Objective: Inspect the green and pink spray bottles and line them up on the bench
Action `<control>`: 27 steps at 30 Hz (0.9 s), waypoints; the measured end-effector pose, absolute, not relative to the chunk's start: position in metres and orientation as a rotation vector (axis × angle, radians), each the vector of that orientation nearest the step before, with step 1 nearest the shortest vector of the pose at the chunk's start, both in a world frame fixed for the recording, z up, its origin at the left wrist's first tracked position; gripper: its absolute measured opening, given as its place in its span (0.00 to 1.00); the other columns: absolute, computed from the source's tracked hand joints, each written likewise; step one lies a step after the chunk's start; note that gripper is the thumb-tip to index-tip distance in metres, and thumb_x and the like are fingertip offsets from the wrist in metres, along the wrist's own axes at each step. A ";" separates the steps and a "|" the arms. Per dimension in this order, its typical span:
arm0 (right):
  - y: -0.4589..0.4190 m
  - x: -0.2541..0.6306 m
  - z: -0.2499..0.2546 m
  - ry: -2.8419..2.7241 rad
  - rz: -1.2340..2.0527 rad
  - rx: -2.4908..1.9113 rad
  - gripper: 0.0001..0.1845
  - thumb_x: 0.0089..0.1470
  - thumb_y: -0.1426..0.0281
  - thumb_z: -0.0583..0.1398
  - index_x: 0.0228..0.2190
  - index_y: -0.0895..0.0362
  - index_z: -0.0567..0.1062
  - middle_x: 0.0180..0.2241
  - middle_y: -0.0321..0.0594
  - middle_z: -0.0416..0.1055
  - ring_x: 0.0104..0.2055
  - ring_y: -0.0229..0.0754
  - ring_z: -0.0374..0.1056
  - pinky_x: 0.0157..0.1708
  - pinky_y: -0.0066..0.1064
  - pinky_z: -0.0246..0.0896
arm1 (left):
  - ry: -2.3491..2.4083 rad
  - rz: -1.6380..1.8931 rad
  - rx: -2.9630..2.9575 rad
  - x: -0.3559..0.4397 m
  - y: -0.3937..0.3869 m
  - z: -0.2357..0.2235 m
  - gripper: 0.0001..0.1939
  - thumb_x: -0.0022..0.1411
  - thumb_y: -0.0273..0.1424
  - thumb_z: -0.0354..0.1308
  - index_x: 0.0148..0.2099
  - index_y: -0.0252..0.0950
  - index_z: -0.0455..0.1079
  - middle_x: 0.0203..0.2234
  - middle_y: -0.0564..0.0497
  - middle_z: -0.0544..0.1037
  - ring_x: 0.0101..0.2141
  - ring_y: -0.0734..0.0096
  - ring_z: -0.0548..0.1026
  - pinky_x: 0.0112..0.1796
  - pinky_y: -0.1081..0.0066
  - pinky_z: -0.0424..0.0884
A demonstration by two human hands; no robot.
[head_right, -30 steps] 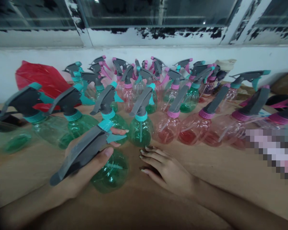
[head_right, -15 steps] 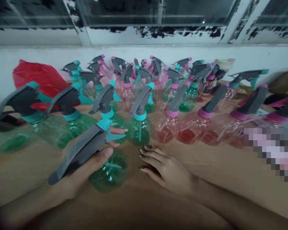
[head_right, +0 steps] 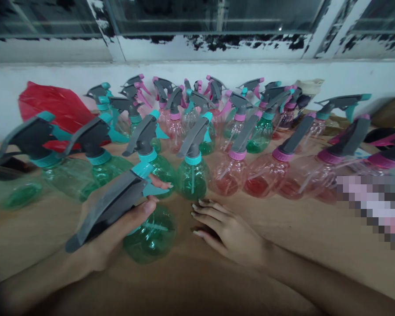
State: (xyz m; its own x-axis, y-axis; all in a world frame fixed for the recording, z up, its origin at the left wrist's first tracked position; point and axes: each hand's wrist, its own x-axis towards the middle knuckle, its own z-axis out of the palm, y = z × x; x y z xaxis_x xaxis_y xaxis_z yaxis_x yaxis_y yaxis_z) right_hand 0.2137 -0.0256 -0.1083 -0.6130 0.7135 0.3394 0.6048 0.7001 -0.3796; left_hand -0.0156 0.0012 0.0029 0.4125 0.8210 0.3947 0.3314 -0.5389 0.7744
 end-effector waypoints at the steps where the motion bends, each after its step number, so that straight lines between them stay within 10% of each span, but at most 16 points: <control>1: -0.026 0.214 -0.108 -2.444 0.312 -1.011 0.17 0.63 0.68 0.54 0.52 0.57 0.69 0.55 0.43 0.67 0.62 0.44 0.56 0.60 0.44 0.57 | 0.981 1.050 2.091 -0.016 0.002 0.003 0.05 0.60 0.29 0.54 0.40 0.43 0.66 0.20 0.58 0.64 0.19 0.71 0.65 0.22 0.70 0.66; 27: -0.026 0.213 -0.107 -2.426 0.342 -1.028 0.18 0.62 0.67 0.54 0.53 0.57 0.68 0.55 0.44 0.68 0.62 0.45 0.57 0.60 0.44 0.57 | 1.057 1.051 2.175 -0.016 0.004 0.001 0.07 0.59 0.30 0.53 0.41 0.43 0.66 0.23 0.56 0.68 0.23 0.69 0.68 0.27 0.67 0.70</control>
State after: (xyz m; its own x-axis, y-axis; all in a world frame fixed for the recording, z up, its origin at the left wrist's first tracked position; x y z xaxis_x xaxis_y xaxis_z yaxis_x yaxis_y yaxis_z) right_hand 0.2130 -0.0265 -0.1073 -0.6027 0.7257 0.3320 0.6058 0.6868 -0.4016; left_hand -0.0162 0.0039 0.0012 0.4010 0.8128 0.4225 0.4271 -0.5739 0.6987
